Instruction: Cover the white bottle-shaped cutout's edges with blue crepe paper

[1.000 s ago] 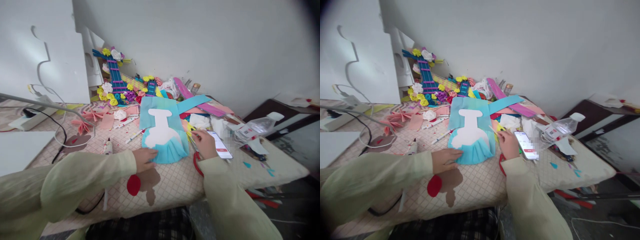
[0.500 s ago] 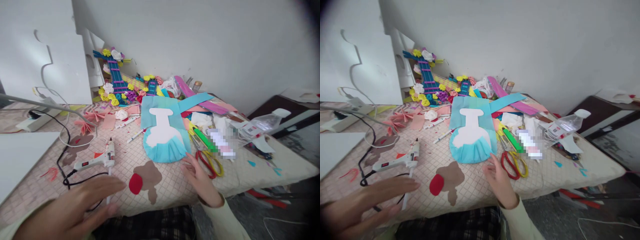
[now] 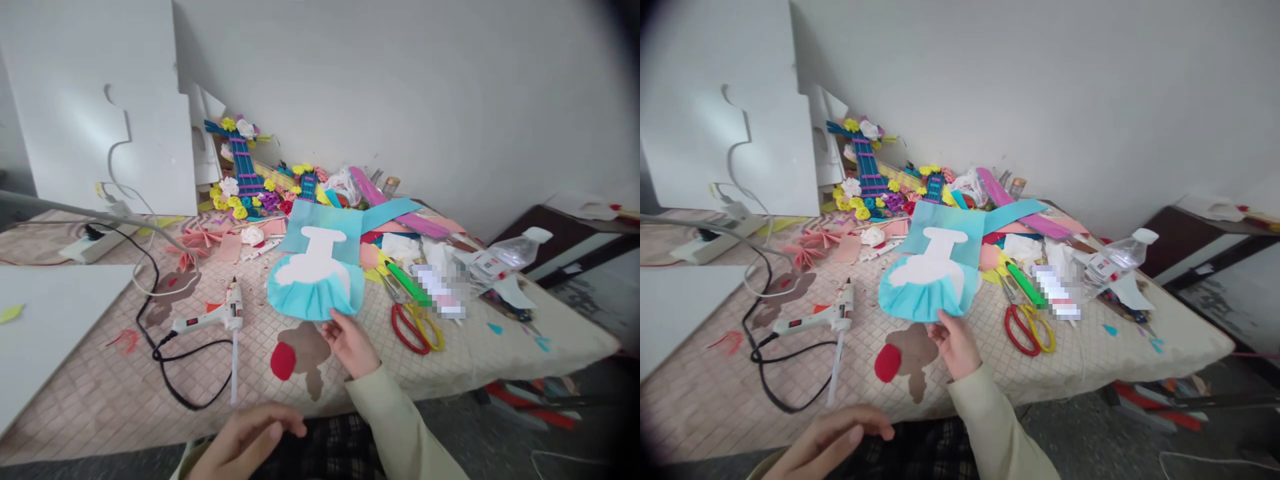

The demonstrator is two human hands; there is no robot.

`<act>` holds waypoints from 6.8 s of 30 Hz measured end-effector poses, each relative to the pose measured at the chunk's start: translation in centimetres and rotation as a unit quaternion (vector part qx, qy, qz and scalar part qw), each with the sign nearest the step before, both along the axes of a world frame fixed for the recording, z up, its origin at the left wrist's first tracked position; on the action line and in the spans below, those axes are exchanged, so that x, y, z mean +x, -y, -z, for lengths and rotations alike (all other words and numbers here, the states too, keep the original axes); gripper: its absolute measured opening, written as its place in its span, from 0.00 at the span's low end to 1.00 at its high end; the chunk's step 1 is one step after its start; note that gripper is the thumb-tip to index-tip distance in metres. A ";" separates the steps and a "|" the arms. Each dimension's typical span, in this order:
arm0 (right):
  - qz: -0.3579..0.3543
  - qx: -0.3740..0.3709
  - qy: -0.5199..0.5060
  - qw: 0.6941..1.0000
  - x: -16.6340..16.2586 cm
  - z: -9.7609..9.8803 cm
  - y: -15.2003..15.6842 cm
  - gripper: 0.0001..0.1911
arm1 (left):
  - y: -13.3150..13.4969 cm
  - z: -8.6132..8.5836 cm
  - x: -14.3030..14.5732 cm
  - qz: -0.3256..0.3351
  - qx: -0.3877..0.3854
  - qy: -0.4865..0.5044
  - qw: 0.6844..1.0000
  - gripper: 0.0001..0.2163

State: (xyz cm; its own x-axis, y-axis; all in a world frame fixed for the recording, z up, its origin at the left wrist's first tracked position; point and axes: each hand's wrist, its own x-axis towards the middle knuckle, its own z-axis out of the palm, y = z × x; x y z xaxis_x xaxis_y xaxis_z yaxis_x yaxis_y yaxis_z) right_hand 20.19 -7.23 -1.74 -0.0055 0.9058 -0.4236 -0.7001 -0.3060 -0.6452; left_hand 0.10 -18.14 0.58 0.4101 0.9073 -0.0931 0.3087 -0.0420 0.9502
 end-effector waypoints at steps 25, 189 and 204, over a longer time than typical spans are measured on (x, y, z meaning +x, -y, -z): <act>-0.091 0.288 0.735 0.607 3.2 0.2 3.9 0.10 | -3.5 4.4 4.7 -0.046 0.402 -0.336 0.851 0.20; -0.401 0.501 0.604 0.473 7.2 -2.5 -2.2 0.05 | -6.8 3.8 4.2 0.005 0.381 -0.386 0.840 0.27; -0.326 0.513 0.645 0.462 6.9 -3.3 -0.8 0.06 | -6.3 3.2 4.7 0.001 0.398 -0.372 0.838 0.27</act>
State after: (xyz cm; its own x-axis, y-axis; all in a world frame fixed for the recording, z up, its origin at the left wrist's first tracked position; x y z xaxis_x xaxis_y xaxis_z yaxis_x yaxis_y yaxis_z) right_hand 27.09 -6.40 1.60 -0.7624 0.6168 0.1960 0.4954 0.7510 -0.4366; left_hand 4.80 -11.88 -2.65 0.5083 0.8028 0.3117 0.8032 -0.5725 0.1649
